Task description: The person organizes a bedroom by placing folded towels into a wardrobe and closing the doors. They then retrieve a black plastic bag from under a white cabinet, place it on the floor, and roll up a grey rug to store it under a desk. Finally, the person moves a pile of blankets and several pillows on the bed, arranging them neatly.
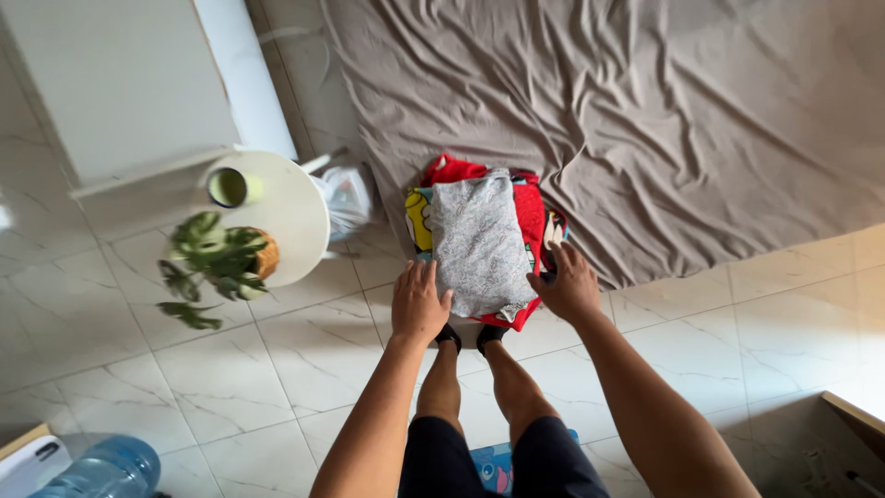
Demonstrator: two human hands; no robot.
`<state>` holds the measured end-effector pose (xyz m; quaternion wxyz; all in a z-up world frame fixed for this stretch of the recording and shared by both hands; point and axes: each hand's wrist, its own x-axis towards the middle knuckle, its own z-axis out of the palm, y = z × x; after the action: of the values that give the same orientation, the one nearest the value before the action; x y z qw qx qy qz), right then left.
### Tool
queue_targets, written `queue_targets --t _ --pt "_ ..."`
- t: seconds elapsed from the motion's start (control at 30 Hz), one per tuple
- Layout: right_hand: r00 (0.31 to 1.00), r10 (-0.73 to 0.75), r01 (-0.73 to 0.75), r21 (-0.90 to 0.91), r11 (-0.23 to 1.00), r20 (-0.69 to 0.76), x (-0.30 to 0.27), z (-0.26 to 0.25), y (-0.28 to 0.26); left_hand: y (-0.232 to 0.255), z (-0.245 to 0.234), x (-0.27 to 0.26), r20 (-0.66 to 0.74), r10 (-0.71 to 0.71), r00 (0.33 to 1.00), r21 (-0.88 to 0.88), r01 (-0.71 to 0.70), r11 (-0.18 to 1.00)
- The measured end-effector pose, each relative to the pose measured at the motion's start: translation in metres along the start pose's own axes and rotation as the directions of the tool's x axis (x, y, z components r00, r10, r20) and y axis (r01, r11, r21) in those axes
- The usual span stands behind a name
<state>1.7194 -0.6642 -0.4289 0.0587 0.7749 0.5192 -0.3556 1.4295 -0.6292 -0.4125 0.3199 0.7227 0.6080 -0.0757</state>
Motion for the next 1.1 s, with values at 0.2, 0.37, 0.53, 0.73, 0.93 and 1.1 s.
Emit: queue_targets --t 0.2,0.37,0.53,0.73,0.93,1.1 --pt "0.973 0.165 -0.178 0.072 0.981 0.162 0.081 0.088 0.048 -0.039 0.088 0.054 -0.003 -0.135 0.991 -0.067 0.134 0.989" --pt "0.983 0.137 -0.154 0.139 0.978 0.124 0.130 0.170 0.099 -0.072 0.138 0.098 0.086 -0.326 0.941 -0.266 0.337 0.903" --pt "0.902 0.364 -0.431 0.442 0.787 0.231 0.150 0.215 0.118 -0.098 0.180 0.131 0.070 -0.191 0.979 -0.703 0.184 0.687" --pt "0.991 -0.067 -0.083 0.936 0.343 0.113 0.139 0.227 0.112 -0.088 0.222 0.147 0.312 -0.149 0.938 -0.869 0.345 0.354" --pt "0.983 -0.124 -0.107 0.972 0.208 0.135 0.105 0.192 0.096 -0.060 0.208 0.125 0.425 -0.111 0.899 -0.890 0.437 0.134" --pt "0.981 -0.068 -0.165 0.964 0.207 0.182 0.055 0.132 0.082 -0.030 0.145 0.092 0.277 -0.107 0.955 -0.919 0.296 0.260"
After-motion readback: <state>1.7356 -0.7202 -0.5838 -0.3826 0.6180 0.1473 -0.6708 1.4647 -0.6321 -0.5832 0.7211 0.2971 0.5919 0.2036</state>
